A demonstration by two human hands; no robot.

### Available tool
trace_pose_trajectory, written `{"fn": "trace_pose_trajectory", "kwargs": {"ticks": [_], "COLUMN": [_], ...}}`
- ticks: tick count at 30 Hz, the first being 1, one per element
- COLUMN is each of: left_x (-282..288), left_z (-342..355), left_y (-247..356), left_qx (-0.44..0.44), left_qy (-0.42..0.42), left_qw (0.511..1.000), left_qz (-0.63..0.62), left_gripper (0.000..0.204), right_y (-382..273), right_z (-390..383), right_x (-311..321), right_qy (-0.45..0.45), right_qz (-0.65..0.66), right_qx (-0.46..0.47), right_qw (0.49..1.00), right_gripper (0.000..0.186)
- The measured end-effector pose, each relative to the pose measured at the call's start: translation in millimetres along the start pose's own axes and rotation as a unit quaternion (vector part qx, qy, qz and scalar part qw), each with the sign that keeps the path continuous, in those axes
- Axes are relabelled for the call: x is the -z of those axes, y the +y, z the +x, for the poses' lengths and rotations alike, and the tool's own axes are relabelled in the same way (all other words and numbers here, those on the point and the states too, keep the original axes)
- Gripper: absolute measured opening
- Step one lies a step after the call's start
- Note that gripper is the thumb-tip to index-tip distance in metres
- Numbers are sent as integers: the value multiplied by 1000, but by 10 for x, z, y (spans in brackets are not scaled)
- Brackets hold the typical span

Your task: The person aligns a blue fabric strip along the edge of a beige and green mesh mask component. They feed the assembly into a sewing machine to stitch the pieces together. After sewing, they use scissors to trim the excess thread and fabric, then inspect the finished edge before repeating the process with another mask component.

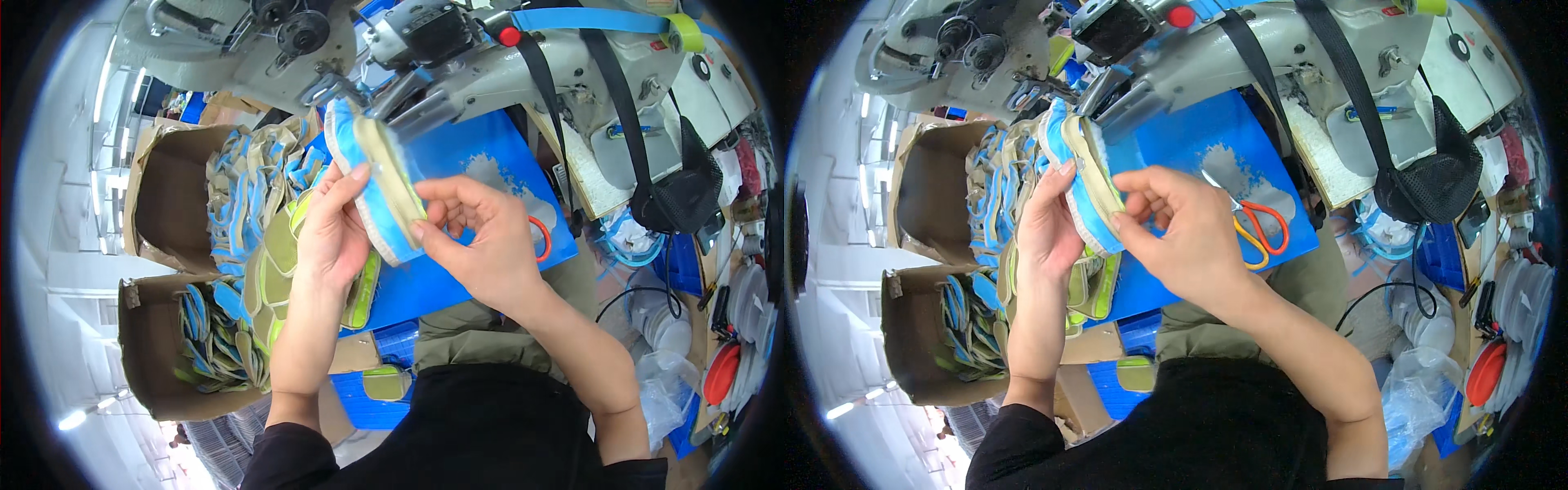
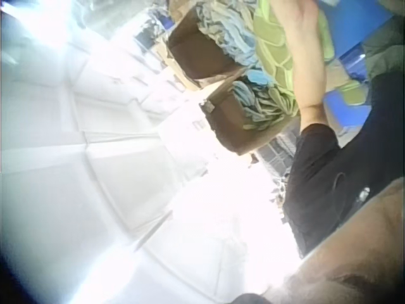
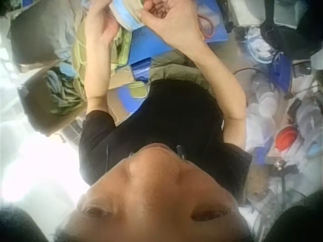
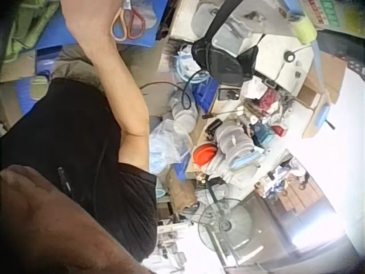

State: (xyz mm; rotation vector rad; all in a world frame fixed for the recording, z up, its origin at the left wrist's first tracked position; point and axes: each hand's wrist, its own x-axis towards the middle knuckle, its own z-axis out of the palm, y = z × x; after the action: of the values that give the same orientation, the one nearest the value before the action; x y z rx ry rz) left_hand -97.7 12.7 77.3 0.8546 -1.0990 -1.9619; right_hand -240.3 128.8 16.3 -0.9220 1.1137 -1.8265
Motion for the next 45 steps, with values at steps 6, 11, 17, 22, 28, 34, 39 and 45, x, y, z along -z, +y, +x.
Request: {"fn": "trace_pose_trajectory", "kwargs": {"ticks": [6,11,17,22,28,34,39,45], "left_x": [79,24,28,7,-54,-75,-97,-90], "left_z": [-13,-59,86,154,192,238,231,305], "left_y": [-34,41,69,148,49,21,23,79], "left_qx": [35,19,-33,77,76,45,45,43], "left_qy": [-34,-25,-10,-57,-13,1,4,10], "left_qw": [996,999,992,992,996,997,998,998], "left_qz": [-69,-43,118,81,54,61,45,36], "left_gripper": [36,37,39,31,26,21,20,25], "right_y": [-33,-86,-120,-82,21,-41,-54,54], "right_z": [12,92,333,389,270,235,212,281], "right_x": [27,40,-8,43,49,25,23,8], "right_qy": [-17,-28,-62,-82,-71,-64,-59,-49], "right_qz": [13,49,2,23,83,94,87,98], "right_qx": [-8,-58,-76,-102,-109,-104,-107,-95], "right_qw": [1000,997,995,991,988,988,989,989], "right_gripper": [34,36,35,31,24,22,21,21]}}
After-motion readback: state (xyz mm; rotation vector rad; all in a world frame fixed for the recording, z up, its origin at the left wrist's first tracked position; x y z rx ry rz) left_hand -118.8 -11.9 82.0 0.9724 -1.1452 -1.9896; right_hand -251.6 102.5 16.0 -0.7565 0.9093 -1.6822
